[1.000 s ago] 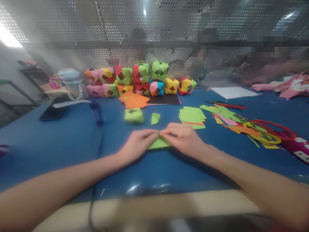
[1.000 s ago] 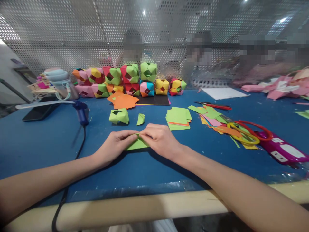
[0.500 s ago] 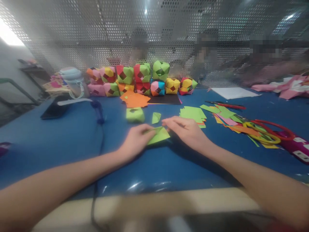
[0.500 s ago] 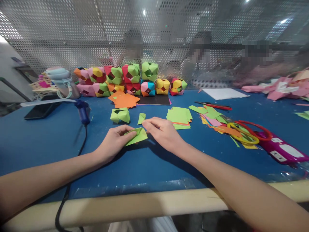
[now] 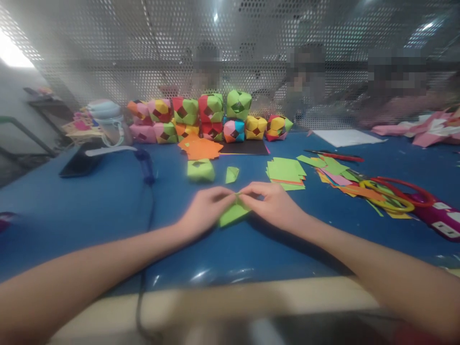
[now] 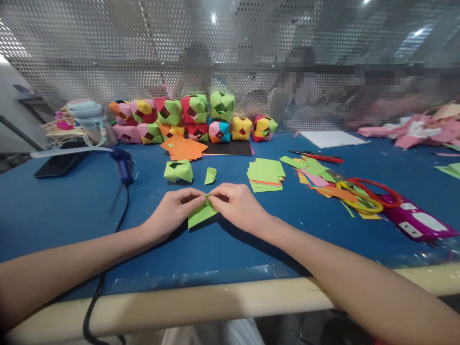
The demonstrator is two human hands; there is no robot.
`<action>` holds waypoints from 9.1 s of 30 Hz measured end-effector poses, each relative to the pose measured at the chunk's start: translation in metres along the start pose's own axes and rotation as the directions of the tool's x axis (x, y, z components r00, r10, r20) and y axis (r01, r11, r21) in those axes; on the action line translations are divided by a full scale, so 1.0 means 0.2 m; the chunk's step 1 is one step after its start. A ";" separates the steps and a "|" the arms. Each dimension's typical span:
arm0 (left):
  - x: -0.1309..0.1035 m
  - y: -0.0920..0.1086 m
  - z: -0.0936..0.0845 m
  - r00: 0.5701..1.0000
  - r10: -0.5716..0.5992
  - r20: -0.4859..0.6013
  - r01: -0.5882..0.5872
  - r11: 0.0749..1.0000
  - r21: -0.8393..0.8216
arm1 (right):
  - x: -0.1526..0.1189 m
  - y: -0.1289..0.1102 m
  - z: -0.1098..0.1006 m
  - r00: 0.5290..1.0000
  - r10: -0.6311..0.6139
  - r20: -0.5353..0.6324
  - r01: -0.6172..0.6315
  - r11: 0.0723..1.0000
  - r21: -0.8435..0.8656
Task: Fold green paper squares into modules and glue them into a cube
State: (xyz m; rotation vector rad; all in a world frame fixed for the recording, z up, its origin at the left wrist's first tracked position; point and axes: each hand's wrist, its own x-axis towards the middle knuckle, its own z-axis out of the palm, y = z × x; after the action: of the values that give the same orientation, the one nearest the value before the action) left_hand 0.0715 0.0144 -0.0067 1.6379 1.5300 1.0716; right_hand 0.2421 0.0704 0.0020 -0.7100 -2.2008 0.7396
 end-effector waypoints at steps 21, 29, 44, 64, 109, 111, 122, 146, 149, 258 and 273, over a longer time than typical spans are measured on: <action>0.00 -0.02 -0.01 0.997 -0.024 0.070 0.025 1.000 -0.015 | 0.00 -0.03 0.00 0.968 0.241 0.069 -0.248 0.961 0.121; -0.01 -0.02 0.00 0.997 0.003 0.073 -0.003 1.000 0.003 | 0.00 -0.02 0.00 0.983 0.176 0.057 -0.182 0.976 0.122; 0.00 -0.04 0.02 0.992 0.116 0.049 -0.120 0.988 0.100 | -0.02 0.00 0.01 0.990 -0.138 0.008 0.138 0.990 -0.034; -0.01 -0.03 0.03 0.980 -0.148 -0.131 0.111 0.960 -0.258 | -0.03 0.00 0.06 0.974 -0.162 -0.157 0.150 0.985 -0.087; -0.01 -0.01 0.04 0.994 -0.088 -0.059 0.072 0.970 -0.232 | 0.01 -0.01 0.03 0.950 0.262 0.170 -0.300 0.915 0.270; -0.01 -0.02 0.03 0.995 -0.094 -0.046 0.079 0.965 -0.248 | 0.02 0.00 0.03 0.942 0.291 0.166 -0.329 0.900 0.287; -0.01 -0.03 0.04 0.995 -0.098 0.006 0.094 0.930 -0.356 | 0.01 -0.05 0.02 0.952 0.289 0.100 -0.304 0.928 0.215; -0.02 -0.03 0.01 0.994 0.042 -0.099 -0.055 0.989 -0.136 | -0.01 -0.03 0.03 0.991 -0.035 -0.131 0.034 0.999 -0.008; -0.03 -0.02 0.01 0.991 0.038 -0.124 -0.054 0.990 -0.127 | -0.01 -0.03 0.02 0.990 -0.061 -0.124 0.060 0.998 -0.009; -0.01 -0.04 0.02 0.998 -0.056 0.008 0.056 0.962 -0.267 | 0.02 0.01 0.05 0.961 0.273 0.048 -0.273 0.900 0.340; 0.00 -0.04 0.02 0.992 -0.054 -0.113 0.029 0.976 -0.215 | 0.02 -0.02 0.02 0.967 0.229 0.113 -0.255 0.887 0.386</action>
State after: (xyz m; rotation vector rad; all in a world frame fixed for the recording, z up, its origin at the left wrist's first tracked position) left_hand 0.0705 0.0158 -0.0157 1.4126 1.4601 1.2822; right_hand 0.2358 0.0692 0.0041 -0.7624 -1.9438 1.3109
